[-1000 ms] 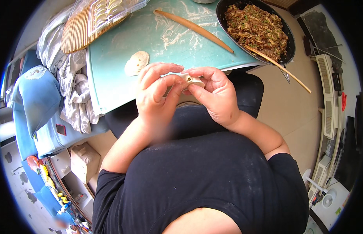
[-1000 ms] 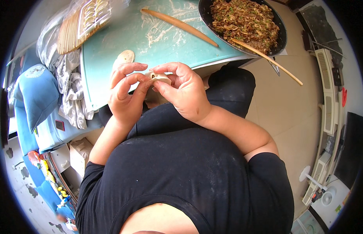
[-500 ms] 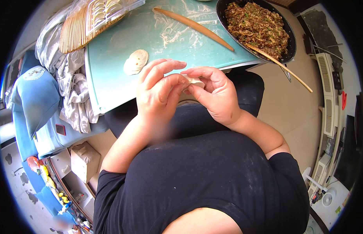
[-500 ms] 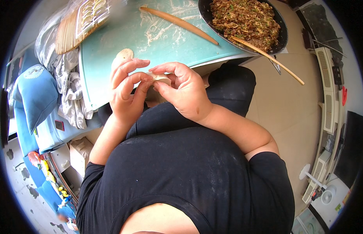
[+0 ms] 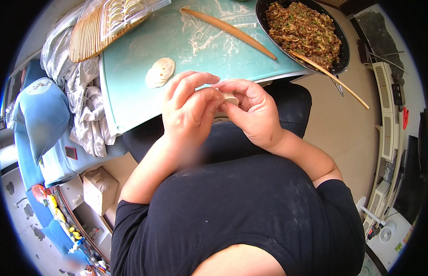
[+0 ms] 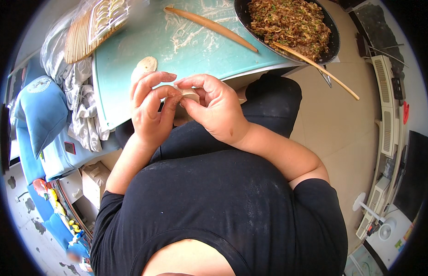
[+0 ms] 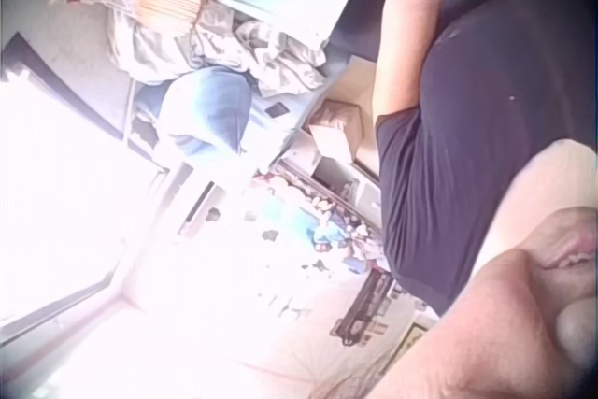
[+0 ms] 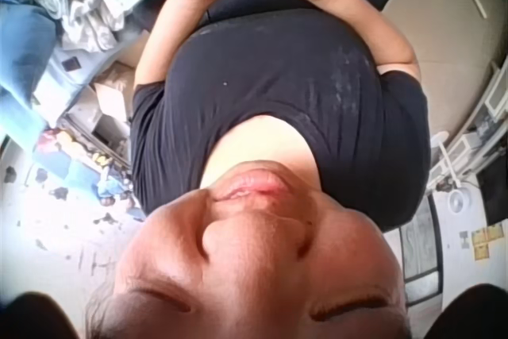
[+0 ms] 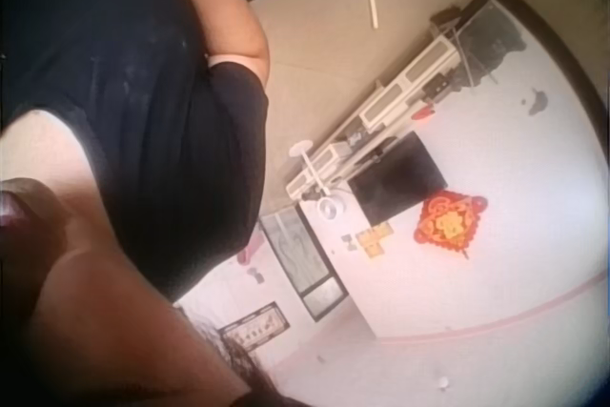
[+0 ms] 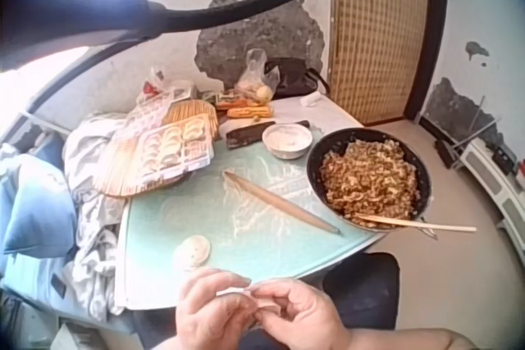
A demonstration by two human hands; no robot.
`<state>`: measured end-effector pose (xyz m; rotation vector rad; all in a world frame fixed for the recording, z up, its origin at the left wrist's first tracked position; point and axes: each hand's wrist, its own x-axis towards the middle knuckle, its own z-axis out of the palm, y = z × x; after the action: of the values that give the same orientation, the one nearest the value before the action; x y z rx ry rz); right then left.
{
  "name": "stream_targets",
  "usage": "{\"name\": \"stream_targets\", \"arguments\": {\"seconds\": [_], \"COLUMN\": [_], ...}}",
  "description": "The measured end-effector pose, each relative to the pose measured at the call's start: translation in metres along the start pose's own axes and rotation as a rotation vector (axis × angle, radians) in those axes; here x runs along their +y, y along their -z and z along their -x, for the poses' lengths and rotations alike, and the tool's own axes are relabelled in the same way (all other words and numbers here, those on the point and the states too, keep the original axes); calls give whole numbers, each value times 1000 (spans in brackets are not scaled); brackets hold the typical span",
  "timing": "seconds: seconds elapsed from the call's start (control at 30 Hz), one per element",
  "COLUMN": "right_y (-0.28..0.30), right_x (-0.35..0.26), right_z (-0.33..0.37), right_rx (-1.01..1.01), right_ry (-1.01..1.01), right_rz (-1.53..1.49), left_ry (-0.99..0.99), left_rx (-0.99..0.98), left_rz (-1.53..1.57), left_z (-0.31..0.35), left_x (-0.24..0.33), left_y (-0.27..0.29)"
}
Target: The person rolls small dough balls into flat circular wrappers using a rolling pin on a floured board. They then use chopsticks to place a meat and vegetable filling onto a wrapper and fold it into a dumpling shape.
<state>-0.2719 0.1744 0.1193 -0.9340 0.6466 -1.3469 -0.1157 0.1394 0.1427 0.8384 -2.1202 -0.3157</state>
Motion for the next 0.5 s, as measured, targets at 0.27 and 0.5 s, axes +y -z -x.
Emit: {"name": "stream_targets", "arguments": {"seconds": [0.27,0.5], "right_y": [0,0], "right_x": [-10,-13], "right_z": [-6,-13], "right_rx": [56,34], "right_ry": [-106,206], "right_rz": [-112,452], "left_ry": [397,537], "left_rx": [75,-8], "left_rz": [570,825], "left_z": [5,17], "left_x": [1,-9], "left_y": [-15,-15]}}
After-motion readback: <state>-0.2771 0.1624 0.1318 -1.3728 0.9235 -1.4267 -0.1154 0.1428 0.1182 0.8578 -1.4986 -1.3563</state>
